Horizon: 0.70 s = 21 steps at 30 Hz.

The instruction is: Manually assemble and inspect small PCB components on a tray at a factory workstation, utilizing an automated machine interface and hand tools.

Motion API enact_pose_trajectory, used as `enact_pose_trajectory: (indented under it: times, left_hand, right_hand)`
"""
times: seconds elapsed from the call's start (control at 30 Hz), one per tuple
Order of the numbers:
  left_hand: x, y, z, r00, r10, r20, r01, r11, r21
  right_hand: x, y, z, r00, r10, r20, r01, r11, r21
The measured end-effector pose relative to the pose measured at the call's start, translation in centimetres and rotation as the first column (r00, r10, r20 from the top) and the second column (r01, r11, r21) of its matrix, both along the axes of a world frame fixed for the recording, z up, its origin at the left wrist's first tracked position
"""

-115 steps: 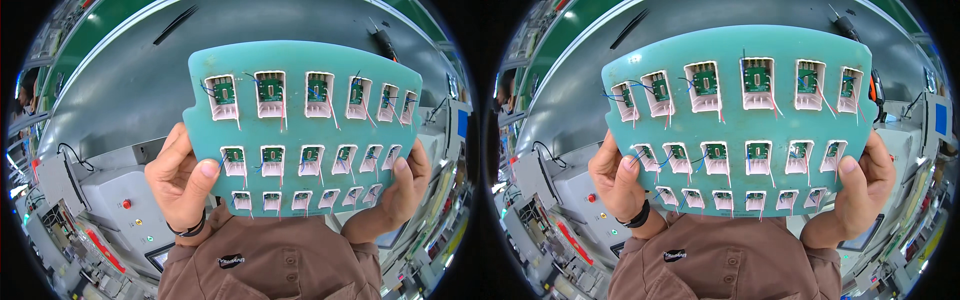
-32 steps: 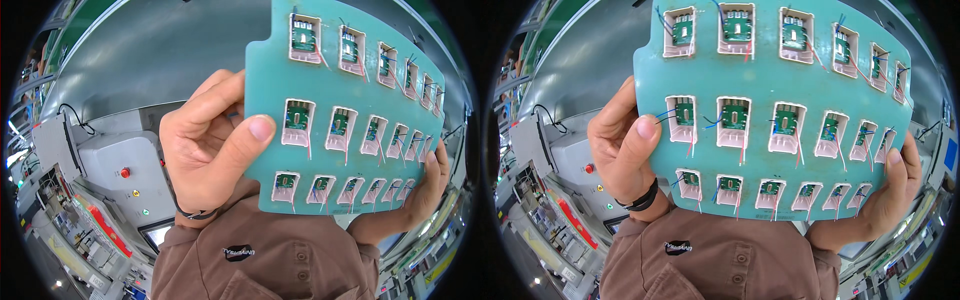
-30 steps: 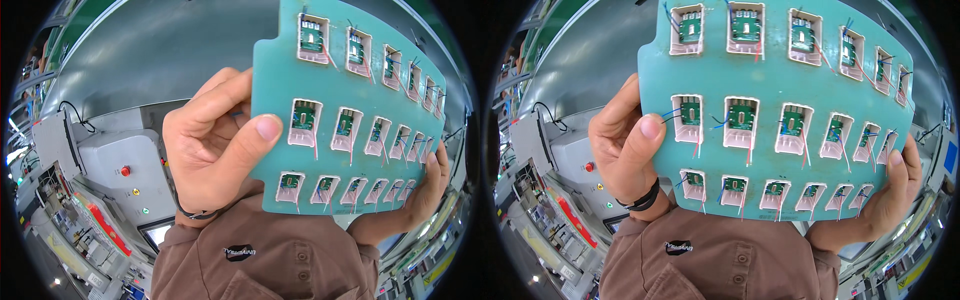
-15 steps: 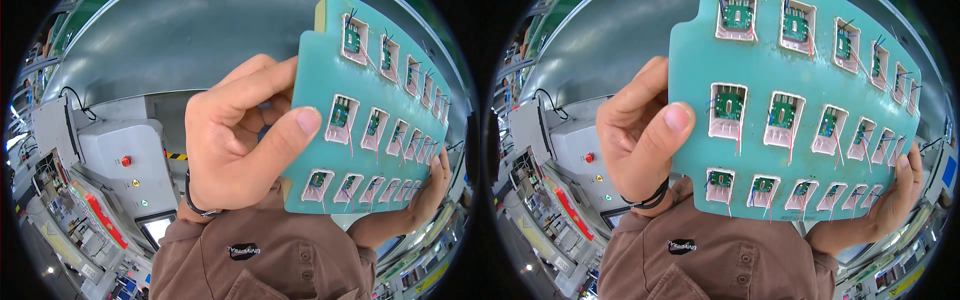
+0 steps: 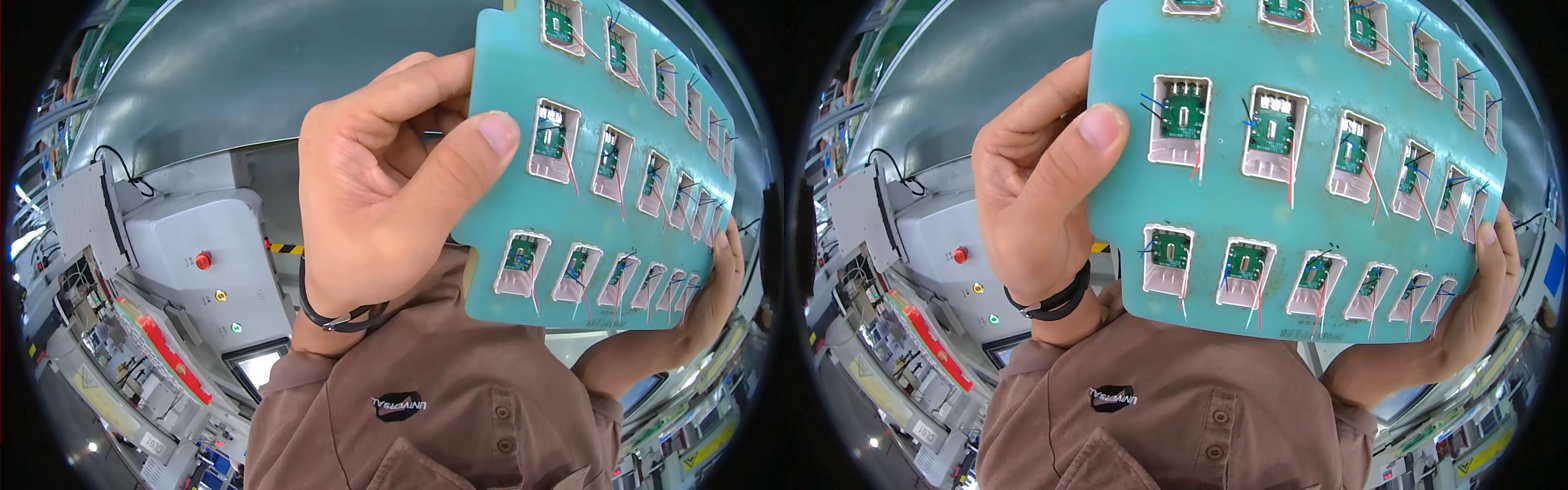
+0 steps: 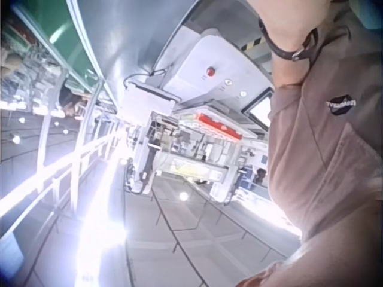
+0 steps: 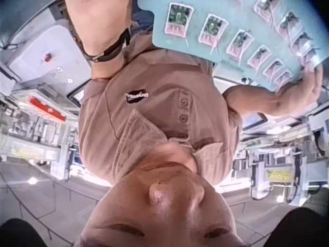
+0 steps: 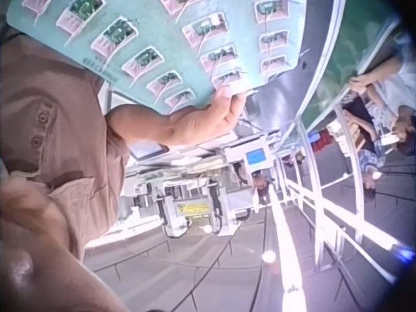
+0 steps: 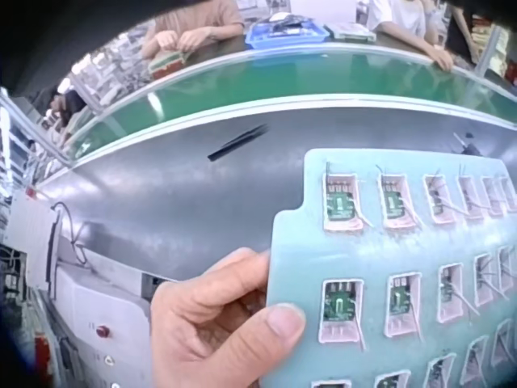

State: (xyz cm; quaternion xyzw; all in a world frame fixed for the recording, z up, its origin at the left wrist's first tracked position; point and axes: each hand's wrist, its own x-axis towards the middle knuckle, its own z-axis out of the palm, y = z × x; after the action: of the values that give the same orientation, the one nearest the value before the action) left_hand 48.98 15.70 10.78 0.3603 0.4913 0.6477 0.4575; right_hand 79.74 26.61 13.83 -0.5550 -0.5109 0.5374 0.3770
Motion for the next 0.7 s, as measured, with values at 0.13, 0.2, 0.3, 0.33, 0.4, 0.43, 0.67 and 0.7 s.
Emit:
enact_pose_trajectory:
  times: [0.13,0.2,0.3,0.33,0.4,0.43,0.67,0.7]
  left_hand:
    - [-0.1,0.1,-0.1,1.0,0.002,0.003,-0.002,1.0,-0.006]
    - [-0.2,0.1,-0.1,1.0,0.001,0.014,0.0,1.0,-0.017]
    - [-0.2,0.1,-0.3,0.999,0.001,0.035,0.001,0.999,-0.036]
    - [-0.2,0.2,-0.3,1.0,0.019,0.024,-0.018,0.999,-0.04]
    - [-0.1,0.3,-0.4,0.999,0.026,0.019,-0.025,0.999,-0.041]
    - [-0.1,0.3,-0.4,0.999,0.03,0.017,-0.029,0.999,-0.046]
    - [-0.5,0.3,-0.8,0.998,0.015,0.058,-0.013,1.0,-0.025]
    - [-0.5,0.2,-0.7,0.999,0.032,0.038,-0.03,0.999,-0.04]
  right_hand:
    - [-0.6,-0.3,0.1,0.998,-0.049,-0.044,0.048,0.998,-0.028]
    - [-0.8,-0.3,0.2,0.998,-0.037,-0.043,0.036,0.999,-0.024]
    - [-0.5,-0.1,0.3,0.999,-0.012,-0.052,0.011,0.999,-0.034]
    - [-0.3,0.0,0.3,0.998,0.001,-0.062,-0.004,0.999,-0.048]
    - [-0.6,-0.1,0.5,0.998,-0.003,-0.058,0.001,0.999,-0.05]
    - [-0.9,-0.1,0.7,0.998,0.0,-0.057,-0.003,0.998,-0.055]
    - [-2.0,-0.4,1.1,0.994,-0.005,-0.109,0.001,0.999,-0.045]
    - [-2.3,-0.7,1.1,0.994,-0.015,-0.111,0.011,0.999,-0.033]
